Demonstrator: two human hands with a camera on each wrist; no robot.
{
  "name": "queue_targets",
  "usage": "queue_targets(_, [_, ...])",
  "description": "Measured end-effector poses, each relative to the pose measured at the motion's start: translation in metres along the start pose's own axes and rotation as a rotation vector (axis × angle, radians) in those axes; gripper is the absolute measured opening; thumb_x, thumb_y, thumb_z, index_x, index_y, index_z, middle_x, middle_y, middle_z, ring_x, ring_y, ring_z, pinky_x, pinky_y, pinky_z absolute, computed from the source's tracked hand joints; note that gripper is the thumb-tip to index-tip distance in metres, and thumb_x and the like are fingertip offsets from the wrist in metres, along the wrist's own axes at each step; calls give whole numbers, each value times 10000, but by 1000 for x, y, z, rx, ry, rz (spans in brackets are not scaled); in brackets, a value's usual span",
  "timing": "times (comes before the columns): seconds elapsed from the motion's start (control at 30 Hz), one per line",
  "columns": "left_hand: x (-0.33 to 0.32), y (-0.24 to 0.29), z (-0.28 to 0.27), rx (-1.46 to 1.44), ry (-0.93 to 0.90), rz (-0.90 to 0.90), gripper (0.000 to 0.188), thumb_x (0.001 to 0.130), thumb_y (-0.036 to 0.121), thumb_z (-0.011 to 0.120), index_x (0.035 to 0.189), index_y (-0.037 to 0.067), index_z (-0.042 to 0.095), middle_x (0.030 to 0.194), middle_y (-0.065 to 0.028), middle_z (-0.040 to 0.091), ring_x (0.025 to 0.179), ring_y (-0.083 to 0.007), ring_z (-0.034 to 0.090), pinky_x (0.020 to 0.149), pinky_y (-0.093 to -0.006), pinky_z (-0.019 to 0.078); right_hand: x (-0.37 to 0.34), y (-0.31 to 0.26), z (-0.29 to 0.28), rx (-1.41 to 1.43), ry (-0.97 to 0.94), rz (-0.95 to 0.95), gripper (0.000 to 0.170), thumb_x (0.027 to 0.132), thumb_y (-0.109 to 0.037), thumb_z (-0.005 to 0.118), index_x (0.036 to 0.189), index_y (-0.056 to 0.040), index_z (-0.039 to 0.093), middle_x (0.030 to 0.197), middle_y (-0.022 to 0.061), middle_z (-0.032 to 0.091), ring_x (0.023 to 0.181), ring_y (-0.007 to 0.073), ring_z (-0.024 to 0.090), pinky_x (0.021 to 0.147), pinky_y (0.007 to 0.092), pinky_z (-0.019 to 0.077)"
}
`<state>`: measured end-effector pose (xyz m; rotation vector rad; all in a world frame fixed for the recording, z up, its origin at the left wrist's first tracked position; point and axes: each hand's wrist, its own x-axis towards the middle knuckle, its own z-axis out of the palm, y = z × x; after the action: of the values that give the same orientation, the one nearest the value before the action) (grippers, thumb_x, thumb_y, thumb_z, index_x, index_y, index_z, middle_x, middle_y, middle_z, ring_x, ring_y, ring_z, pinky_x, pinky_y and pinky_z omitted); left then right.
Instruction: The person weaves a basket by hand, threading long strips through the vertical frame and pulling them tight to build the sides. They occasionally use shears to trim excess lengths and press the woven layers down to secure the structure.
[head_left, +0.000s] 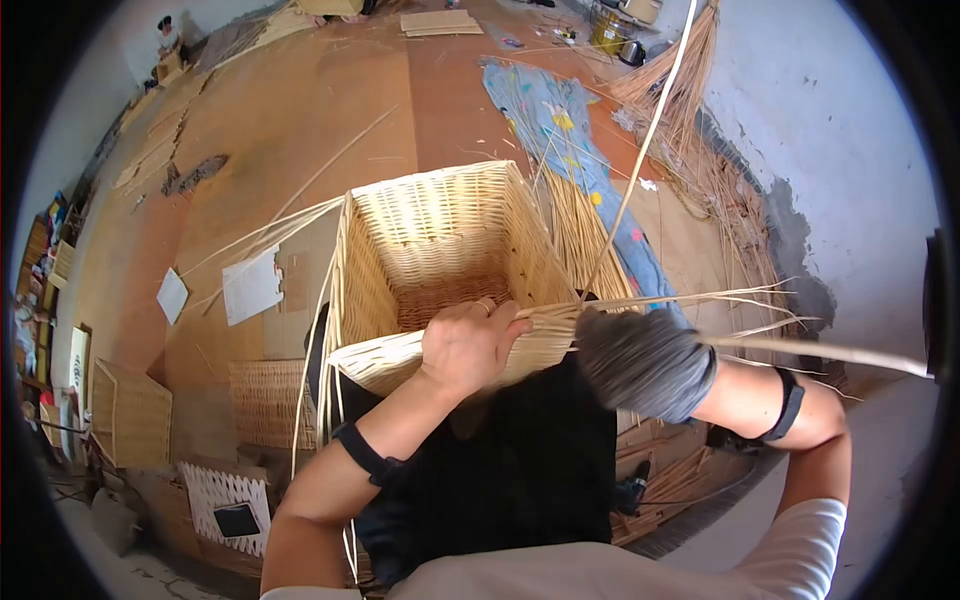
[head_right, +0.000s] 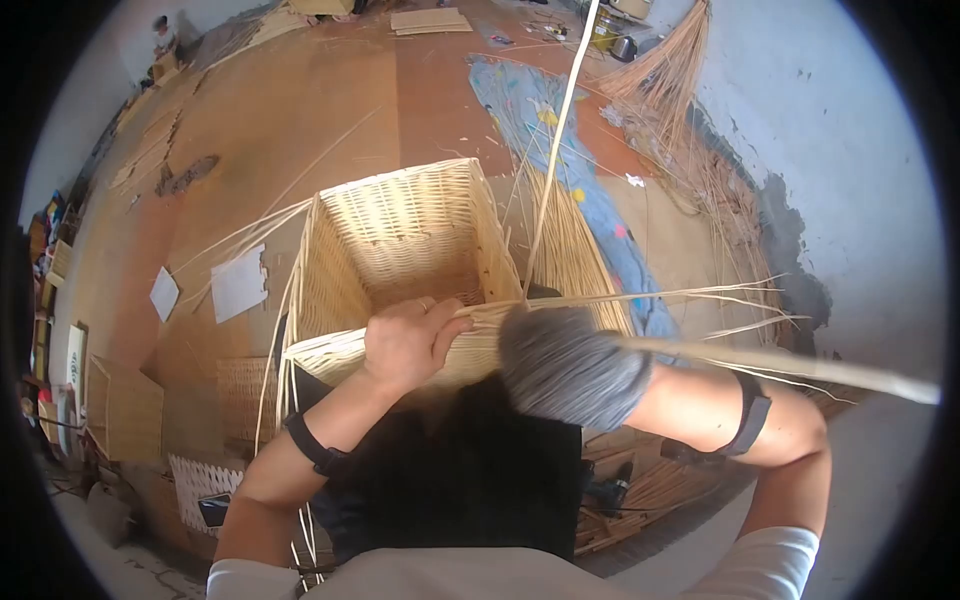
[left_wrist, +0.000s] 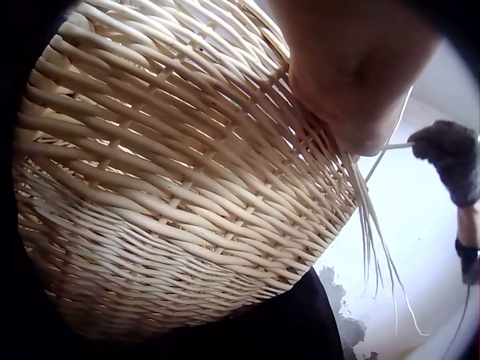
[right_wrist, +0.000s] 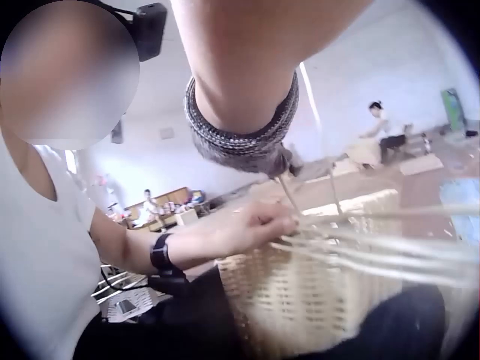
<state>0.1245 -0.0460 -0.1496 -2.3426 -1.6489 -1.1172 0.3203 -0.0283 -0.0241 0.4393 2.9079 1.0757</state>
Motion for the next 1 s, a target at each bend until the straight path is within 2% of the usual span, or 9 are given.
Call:
queue_targets(0.1, [-1, 0, -2, 9, -36, 11, 207, 814, 301, 641, 904, 115, 652, 633, -41, 548, 554, -233, 582, 485, -353, 462, -22, 23, 37, 1170, -298, 956, 195, 760, -178, 655, 789, 14, 655, 625, 95, 628, 555, 191, 610, 604, 340, 504])
queue_targets(0.2, [0, 0, -8, -36, -165, -79, 232, 813, 296, 642, 916, 88, 638, 673, -64, 587, 610, -273, 605, 544, -390, 482, -30, 28, 63, 1390, -489, 945, 158, 769, -172, 667, 840, -31, 678, 709, 87, 662, 642, 243, 636, 640, 315, 506])
queue_targets(0.33, [29, 10, -11, -224, -198, 11, 242, 851, 259, 605, 958, 42, 604, 762, -127, 631, 759, -331, 624, 705, -410, 496, 17, 42, -22, 528, 45, 267, 146, 724, -107, 678, 865, -74, 697, 909, 95, 674, 841, 251, 646, 759, 364, 501])
queue_targets(0.4, [42, 9, -6, -173, -451, -130, 235, 880, 225, 572, 996, 22, 589, 839, -161, 645, 848, -345, 621, 785, -400, 487, 11, 39, -12, 621, 416, 378, 117, 830, -161, 597, 866, -100, 691, 969, 37, 659, 1010, 196, 574, 868, 349, 437])
queue_targets(0.5, [55, 3, -14, -578, -504, -498, 249, 915, 186, 523, 1071, 1, 577, 907, -187, 635, 915, -322, 611, 827, -361, 468, -8, 63, 0, 528, 401, 708, 232, 809, -110, 662, 1035, -54, 650, 1003, 64, 640, 924, 147, 621, 740, 273, 521])
queue_targets(0.63, [65, -13, -3, -747, -633, -240, 285, 918, 178, 533, 1159, 29, 563, 972, -198, 627, 938, -304, 604, 806, -346, 458, 0, 63, 100, 1825, 78, 1265, 399, 868, -193, 634, 1204, -13, 519, 1002, 40, 620, 877, 200, 652, 776, 315, 557])
queue_targets(0.73, [70, -15, -6, -583, -679, -63, 299, 882, 203, 597, 1139, 51, 587, 975, -185, 633, 910, -288, 612, 768, -339, 460, -2, 59, 108, 2428, 349, 1095, 331, 879, -201, 619, 1148, -23, 540, 959, 34, 617, 896, 222, 653, 721, 344, 583])
queue_targets(0.9, [27, -21, -46, -414, -846, -335, 309, 808, 290, 673, 1023, 73, 627, 812, -173, 635, 775, -345, 616, 703, -401, 477, -70, -1, 98, 2534, 370, 1501, 291, 908, -245, 584, 1093, -30, 521, 955, 76, 597, 973, 241, 637, 699, 358, 593])
queue_targets(1.0, [-5, -9, -33, -351, -624, -256, 229, 781, 265, 692, 908, 81, 641, 766, -131, 635, 729, -330, 621, 650, -421, 478, -90, -32, 101, 2480, 371, 1660, 267, 922, -219, 559, 1103, -27, 517, 925, 64, 606, 971, 229, 640, 647, 340, 596])
